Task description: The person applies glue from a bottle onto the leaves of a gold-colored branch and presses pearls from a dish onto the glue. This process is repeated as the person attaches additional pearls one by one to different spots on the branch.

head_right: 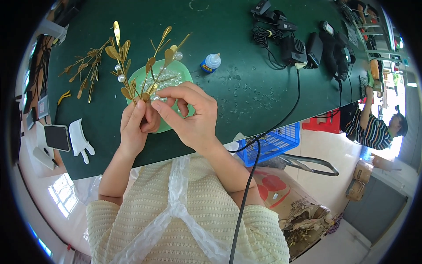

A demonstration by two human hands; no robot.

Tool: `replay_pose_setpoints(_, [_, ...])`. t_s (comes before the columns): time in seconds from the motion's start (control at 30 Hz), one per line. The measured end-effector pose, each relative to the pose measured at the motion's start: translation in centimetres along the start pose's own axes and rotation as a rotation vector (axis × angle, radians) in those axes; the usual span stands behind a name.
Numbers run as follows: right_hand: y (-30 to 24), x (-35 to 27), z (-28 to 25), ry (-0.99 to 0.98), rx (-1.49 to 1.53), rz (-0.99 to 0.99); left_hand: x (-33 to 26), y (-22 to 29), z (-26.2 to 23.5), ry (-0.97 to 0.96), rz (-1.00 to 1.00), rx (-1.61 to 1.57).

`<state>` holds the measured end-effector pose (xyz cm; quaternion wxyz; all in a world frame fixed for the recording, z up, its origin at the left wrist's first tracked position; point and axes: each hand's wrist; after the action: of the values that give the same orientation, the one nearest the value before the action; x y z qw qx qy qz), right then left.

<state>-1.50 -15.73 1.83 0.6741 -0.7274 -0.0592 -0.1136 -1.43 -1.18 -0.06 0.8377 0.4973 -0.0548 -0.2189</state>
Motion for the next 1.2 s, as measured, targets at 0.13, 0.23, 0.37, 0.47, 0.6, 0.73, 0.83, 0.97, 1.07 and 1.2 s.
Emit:
replay_pose_setpoints(0.13, [0.1,0.0,0.2,0.071,-0.146,-0.124,0.0,0.0,0.0,0.011,0.005,-0.002])
replay_pose_setpoints(0.23, [-0.3,0.1,0.0,0.068,-0.230,-0.187,0.0,0.1,0.2,0.012,-0.008,-0.041])
replay_pose_setpoints(0.37, [-0.3,-0.1,0.2,0.100,-0.237,-0.226,0.0,0.1,0.4,-0.034,-0.024,-0.120])
replay_pose_setpoints(0.47, [-0.1,-0.1,0.3,0.110,-0.223,-0.245,0.0,-0.1,0.5,-0.010,-0.002,-0.090])
replay_pose_setpoints(0.6, [-0.1,0.1,0.2,0.088,-0.213,-0.253,0.1,-0.1,0.3,-0.014,-0.002,-0.101])
replay_pose_setpoints(0.73, [0.0,0.2,0.1,0.075,-0.225,-0.238,0.1,-0.2,0.3,-0.006,-0.009,-0.102])
replay_pose_setpoints(0.83, [-0.2,0.2,-0.1,0.050,-0.218,-0.223,0.1,0.1,0.5,0.023,-0.039,-0.102])
replay_pose_setpoints(0.97, [-0.6,-0.3,-1.5,0.071,-0.198,-0.186,0.3,0.1,0.0,-0.030,-0.025,-0.189])
replay_pose_setpoints(1.07, [-3.0,-0.9,-2.8,0.061,0.208,-0.211,0.6,0.3,-0.1,-0.061,-0.047,-0.259])
replay_pose_setpoints(1.2, [-9.7,-1.6,-2.8,-0.199,1.301,-0.203,0.5,0.3,-0.7,-0.105,-0.087,-0.386])
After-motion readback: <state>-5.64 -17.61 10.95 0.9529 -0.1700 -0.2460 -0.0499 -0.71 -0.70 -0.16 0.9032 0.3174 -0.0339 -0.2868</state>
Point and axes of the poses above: each hand's wrist, its own x-axis towards the middle knuckle, its own z-axis out of the palm, y = z × x, and after that the axes turned 1 degree about -z, right-handed
